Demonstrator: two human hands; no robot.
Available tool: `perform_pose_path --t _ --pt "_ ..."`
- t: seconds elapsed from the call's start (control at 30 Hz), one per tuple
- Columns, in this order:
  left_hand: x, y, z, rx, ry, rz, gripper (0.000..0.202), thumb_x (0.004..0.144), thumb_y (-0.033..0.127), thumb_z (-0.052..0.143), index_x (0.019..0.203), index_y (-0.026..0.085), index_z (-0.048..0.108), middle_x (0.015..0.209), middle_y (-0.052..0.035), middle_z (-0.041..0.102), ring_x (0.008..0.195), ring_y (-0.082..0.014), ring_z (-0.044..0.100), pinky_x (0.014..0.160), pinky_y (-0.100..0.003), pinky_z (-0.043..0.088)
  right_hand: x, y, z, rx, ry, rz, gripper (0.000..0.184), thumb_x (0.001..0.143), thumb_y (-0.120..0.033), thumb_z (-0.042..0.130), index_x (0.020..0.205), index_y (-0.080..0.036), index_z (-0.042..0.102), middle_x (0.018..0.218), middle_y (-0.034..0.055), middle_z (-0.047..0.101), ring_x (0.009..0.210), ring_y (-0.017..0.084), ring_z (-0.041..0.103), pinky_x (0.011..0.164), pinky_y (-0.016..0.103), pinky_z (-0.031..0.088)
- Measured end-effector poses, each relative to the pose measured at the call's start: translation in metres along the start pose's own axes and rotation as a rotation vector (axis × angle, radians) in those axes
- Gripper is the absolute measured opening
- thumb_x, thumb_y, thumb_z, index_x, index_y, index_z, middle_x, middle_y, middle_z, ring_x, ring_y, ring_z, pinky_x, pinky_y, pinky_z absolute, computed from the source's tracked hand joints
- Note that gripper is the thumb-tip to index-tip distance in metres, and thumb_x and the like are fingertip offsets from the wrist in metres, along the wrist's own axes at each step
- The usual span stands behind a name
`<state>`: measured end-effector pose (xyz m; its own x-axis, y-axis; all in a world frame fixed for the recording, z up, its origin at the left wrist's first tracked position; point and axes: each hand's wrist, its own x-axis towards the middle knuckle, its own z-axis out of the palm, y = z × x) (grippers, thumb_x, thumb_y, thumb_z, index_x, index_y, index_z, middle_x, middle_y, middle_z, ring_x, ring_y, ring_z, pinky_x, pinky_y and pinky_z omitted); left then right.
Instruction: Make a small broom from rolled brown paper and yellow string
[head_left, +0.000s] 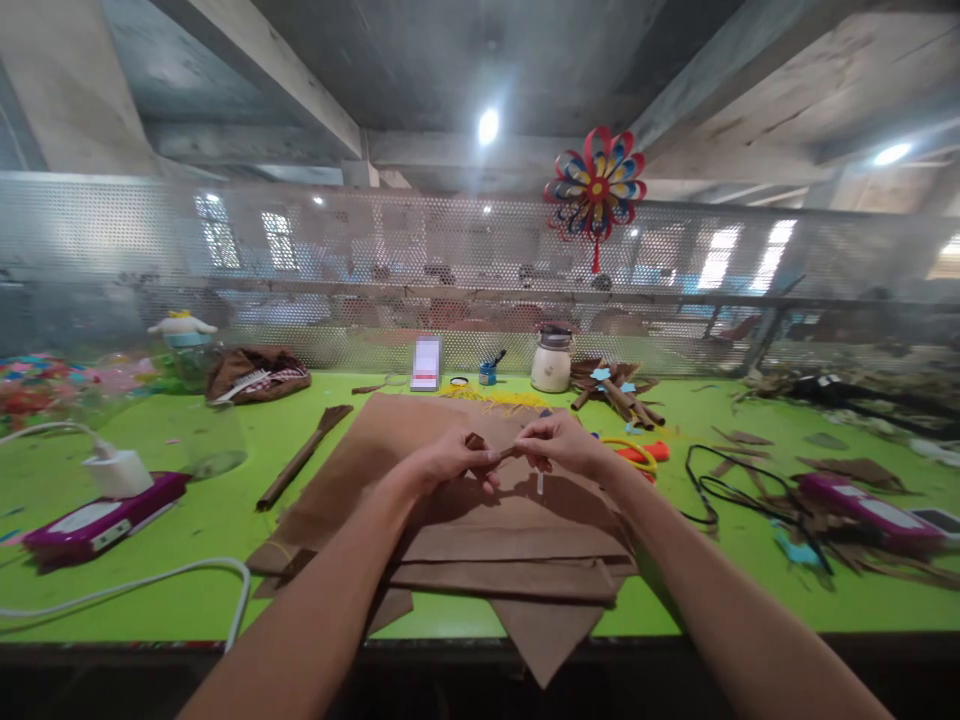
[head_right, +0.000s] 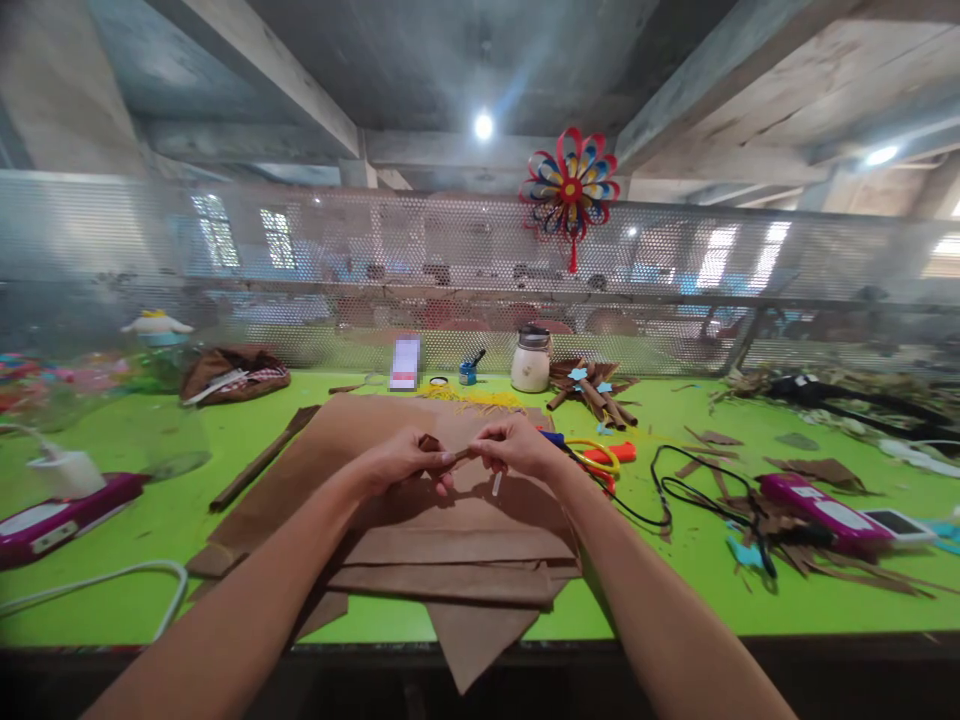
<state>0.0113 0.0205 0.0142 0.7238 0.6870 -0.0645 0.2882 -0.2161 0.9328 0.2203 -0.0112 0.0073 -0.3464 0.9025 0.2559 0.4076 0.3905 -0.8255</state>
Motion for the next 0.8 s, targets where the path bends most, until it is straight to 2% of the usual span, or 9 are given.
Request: perform_pose_path --t 0.2,0.33,0.43,0.53,0.63,0.8 --pt "0.008 -0.001 -0.001 0.134 -0.012 0.061 0.035 0.071 0.045 0.057 0.066 0.011 0.06 0.062 -0.0063 0.064 0.056 -0.0129 0.056 0.057 -0.025 0.039 -0.001 -0.001 -0.003 0.018 -0.054 0.061 0.034 0.076 -0.046 0.054 0.067 -0.013 0.058 0.046 -0.0023 0.056 0.034 0.005 0.042 0.036 0.017 0.032" --pt "0.01 0.0 -0.001 0.384 0.054 0.102 0.035 0.076 0.041 0.05 0.058 0.013 0.059 0.054 -0.0034 0.059 0.053 -0.0114 0.052 0.057 -0.024 0.038 0.0 -0.002 -0.005 0.045 -0.075 0.107 0.033 0.076 -0.045 0.053 0.064 -0.014 0.055 0.04 -0.0045 0.052 0.03 0.004 0.038 0.032 0.016 0.029" --pt "0.009 0.004 0.001 0.508 0.125 0.13 0.033 0.076 0.039 0.048 0.058 0.014 0.06 0.054 -0.0023 0.058 0.051 -0.0106 0.049 0.053 -0.022 0.035 0.0 0.002 -0.006 0.089 -0.084 0.126 0.033 0.075 -0.046 0.053 0.065 -0.014 0.055 0.038 -0.0052 0.051 0.028 0.004 0.036 0.031 0.016 0.026" --pt "0.007 0.005 0.003 0.517 0.167 0.172 0.033 0.077 0.038 0.046 0.065 0.013 0.063 0.059 -0.0036 0.061 0.054 -0.0115 0.05 0.053 -0.022 0.035 0.0 0.008 -0.007 0.135 -0.081 0.13 0.034 0.075 -0.047 0.053 0.068 -0.014 0.055 0.037 -0.0057 0.051 0.027 0.003 0.032 0.031 0.016 0.022" --pt "0.007 0.004 0.003 0.438 0.128 0.199 0.032 0.077 0.038 0.047 0.071 0.012 0.065 0.066 -0.0052 0.064 0.061 -0.0129 0.055 0.059 -0.023 0.038 0.0 0.009 -0.006 0.143 -0.072 0.132 0.035 0.075 -0.048 0.053 0.069 -0.014 0.055 0.037 -0.0055 0.05 0.028 0.003 0.029 0.031 0.016 0.018" --pt "0.008 -0.001 0.0 0.425 0.048 0.202 0.034 0.077 0.037 0.047 0.057 0.015 0.062 0.054 -0.003 0.059 0.052 -0.0107 0.048 0.054 -0.023 0.035 -0.001 0.007 -0.005 0.071 -0.077 0.131 0.036 0.075 -0.049 0.053 0.067 -0.014 0.056 0.038 -0.0051 0.048 0.031 0.004 0.031 0.034 0.017 0.019"
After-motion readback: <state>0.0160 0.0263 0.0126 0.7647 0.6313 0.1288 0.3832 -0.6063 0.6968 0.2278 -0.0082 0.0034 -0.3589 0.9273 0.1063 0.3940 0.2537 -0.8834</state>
